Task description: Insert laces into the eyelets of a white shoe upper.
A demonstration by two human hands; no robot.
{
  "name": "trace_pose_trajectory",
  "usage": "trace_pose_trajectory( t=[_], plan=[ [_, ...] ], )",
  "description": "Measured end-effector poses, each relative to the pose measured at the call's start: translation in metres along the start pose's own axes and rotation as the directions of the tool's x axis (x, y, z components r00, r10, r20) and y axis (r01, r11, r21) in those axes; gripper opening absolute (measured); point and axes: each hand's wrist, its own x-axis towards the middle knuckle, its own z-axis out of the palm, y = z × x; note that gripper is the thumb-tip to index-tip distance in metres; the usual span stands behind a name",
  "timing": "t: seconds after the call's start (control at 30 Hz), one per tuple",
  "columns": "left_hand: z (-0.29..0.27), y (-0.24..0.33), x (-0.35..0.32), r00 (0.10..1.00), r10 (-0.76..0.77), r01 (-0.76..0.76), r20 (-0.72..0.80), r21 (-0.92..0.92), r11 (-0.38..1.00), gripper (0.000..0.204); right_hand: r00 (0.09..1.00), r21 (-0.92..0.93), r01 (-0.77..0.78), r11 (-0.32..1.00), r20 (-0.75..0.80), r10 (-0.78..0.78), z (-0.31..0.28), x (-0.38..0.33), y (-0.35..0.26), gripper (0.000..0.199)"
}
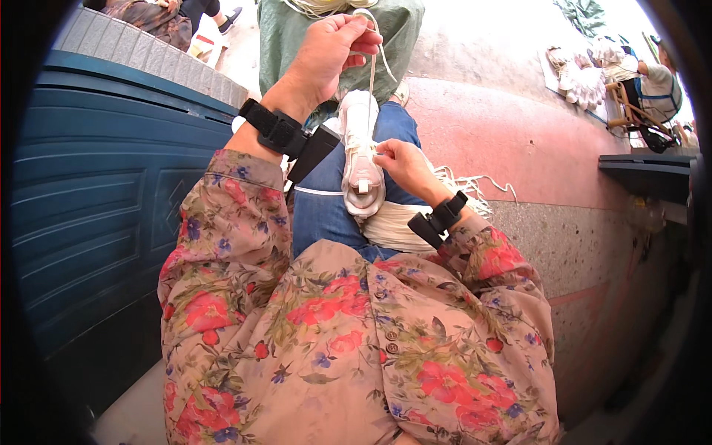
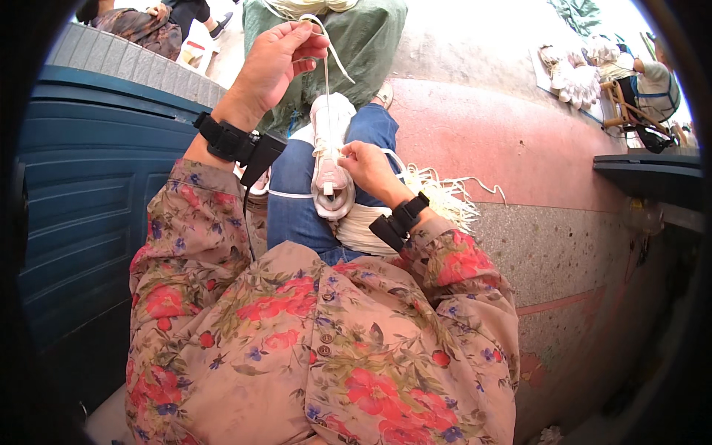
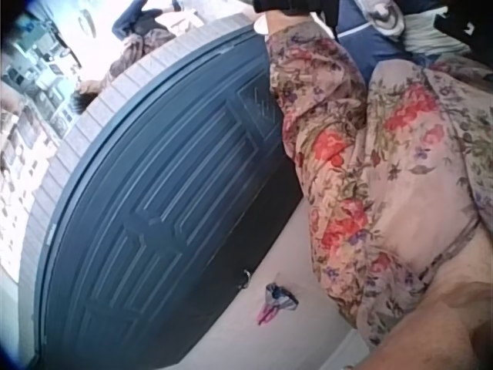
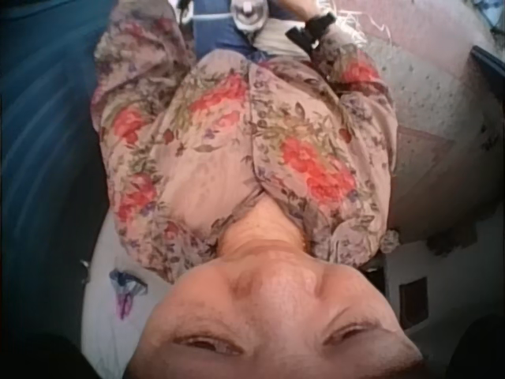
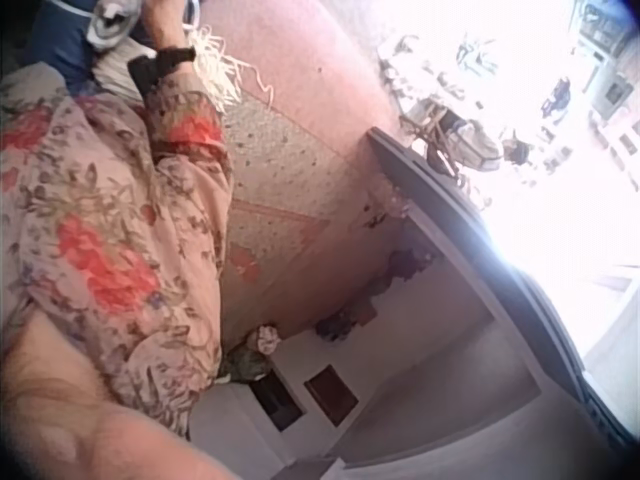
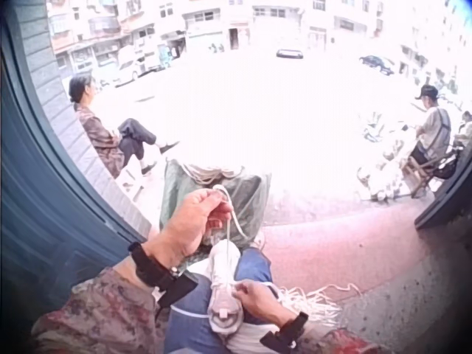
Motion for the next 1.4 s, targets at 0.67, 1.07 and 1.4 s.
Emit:
trace_pose_trajectory(
  t=[0.67,1.07,1.4],
  plan=[
    [-0.054,-0.100,-0.056,0.968,-0.191,0.246,-0.164,0.453,0.857,0.048,0.994,0.288,-0.071,0.955,0.101,0.043,0.021,0.021,0.022,0.016],
    [-0.029,-0.140,-0.097,0.948,-0.284,0.317,-0.143,0.353,0.880,0.047,0.991,0.217,-0.094,0.972,0.118,0.069,0.030,0.029,0.009,0.022],
    [-0.025,-0.147,-0.100,0.992,-0.115,0.127,-0.055,0.504,0.854,0.048,0.935,0.664,-0.352,0.660,0.273,0.224,0.027,0.024,0.007,0.016]
  ],
)
